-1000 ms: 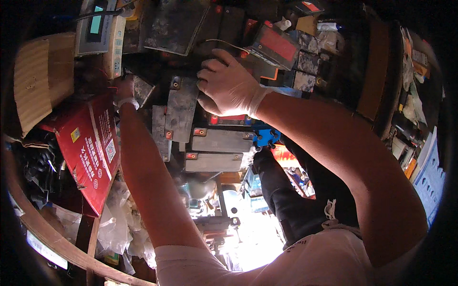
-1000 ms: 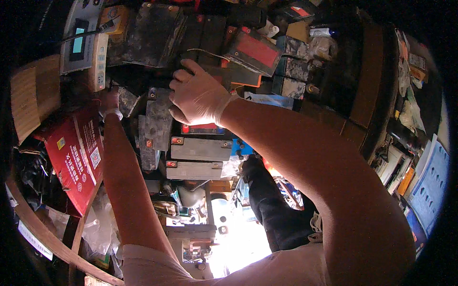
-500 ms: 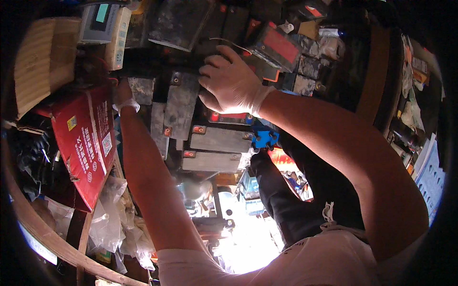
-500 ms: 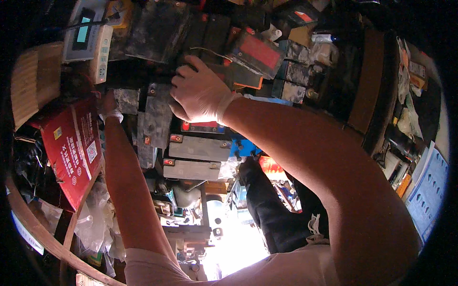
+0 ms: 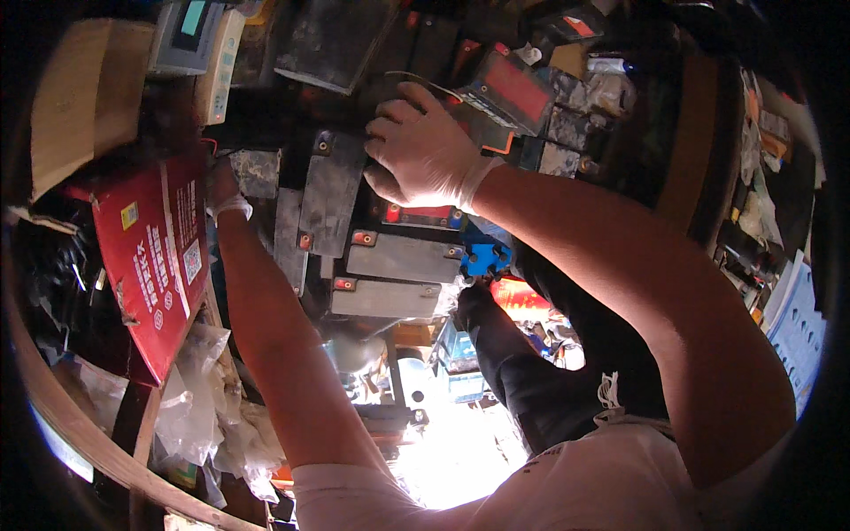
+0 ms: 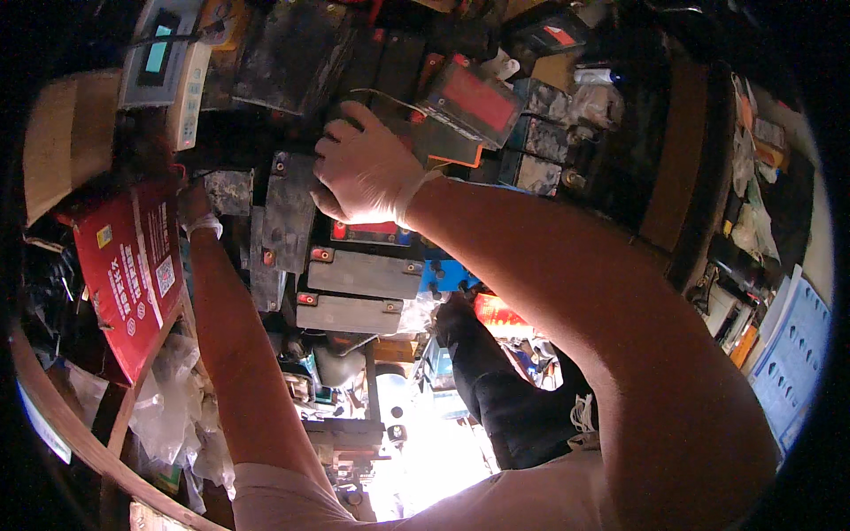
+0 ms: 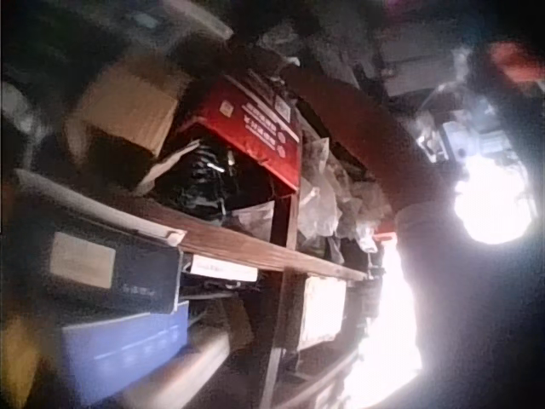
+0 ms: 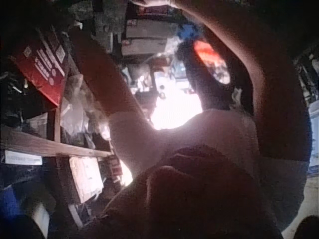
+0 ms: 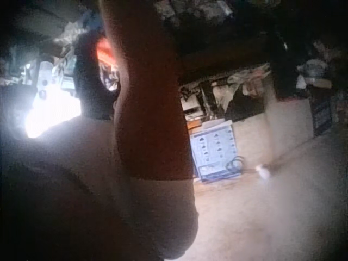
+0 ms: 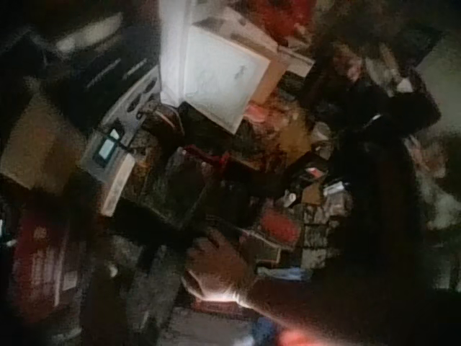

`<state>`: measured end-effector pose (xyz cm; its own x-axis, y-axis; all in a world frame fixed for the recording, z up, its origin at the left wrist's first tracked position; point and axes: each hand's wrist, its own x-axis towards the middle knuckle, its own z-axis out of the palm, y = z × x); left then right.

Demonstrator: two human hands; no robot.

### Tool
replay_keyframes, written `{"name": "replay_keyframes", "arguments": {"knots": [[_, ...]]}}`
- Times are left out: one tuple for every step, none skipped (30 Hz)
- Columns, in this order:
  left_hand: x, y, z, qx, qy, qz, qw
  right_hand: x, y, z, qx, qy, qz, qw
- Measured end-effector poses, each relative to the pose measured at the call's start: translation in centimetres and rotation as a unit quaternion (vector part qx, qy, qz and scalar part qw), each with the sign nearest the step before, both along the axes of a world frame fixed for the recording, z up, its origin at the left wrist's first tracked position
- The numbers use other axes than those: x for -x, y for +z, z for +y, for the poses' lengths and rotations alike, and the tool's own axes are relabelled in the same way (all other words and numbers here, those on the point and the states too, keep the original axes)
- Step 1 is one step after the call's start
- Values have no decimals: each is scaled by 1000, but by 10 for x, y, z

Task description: The person sorts through a pile of used batteries in a cluttered workshop, picking up individual units, turning them over, and stacking them. The person then walks outside carrying a battery and a power drill toward a parked electric scooter.

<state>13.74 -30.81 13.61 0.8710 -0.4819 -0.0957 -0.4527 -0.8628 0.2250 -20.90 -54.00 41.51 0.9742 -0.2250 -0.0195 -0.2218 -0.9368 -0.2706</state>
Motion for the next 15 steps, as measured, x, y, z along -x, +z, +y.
{"name": "replay_keyframes", "arguments": {"knots": [[-1,-1,9,-28,-50,-30,998,0,0,0,-1,0,16,1000],[-1,-3,16,-30,-64,-27,997,0,1,1,1,1,4,1000],[0,-5,24,-55,-109,-64,990,-1,1,1,4,3,-8,1000],[0,-7,32,-43,-114,-57,991,-2,1,1,11,2,-3,1000],[2,-10,37,-77,-110,-59,989,-2,1,1,8,2,3,1000],[3,-12,43,-27,-84,-45,995,-2,1,1,13,5,-16,1000],[7,-14,49,70,-27,-9,997,-2,1,0,16,9,-16,1000],[9,-13,56,105,7,18,994,-2,1,0,18,11,4,1000],[13,-12,61,101,-5,-19,995,-2,1,0,19,11,-13,1000],[16,-7,68,35,-38,-63,997,-2,1,0,19,11,-11,1000],[22,-3,75,-69,-43,-58,995,-1,1,1,15,9,-6,1000],[27,4,82,-86,-63,-63,992,-1,0,1,23,10,-8,1000],[32,9,85,-139,-54,-23,989,-1,0,1,31,10,-11,999],[38,15,87,-151,-31,-5,988,-1,0,1,38,10,-8,999],[43,21,88,-77,-4,-10,997,-2,-1,1,51,14,-6,999]]}}
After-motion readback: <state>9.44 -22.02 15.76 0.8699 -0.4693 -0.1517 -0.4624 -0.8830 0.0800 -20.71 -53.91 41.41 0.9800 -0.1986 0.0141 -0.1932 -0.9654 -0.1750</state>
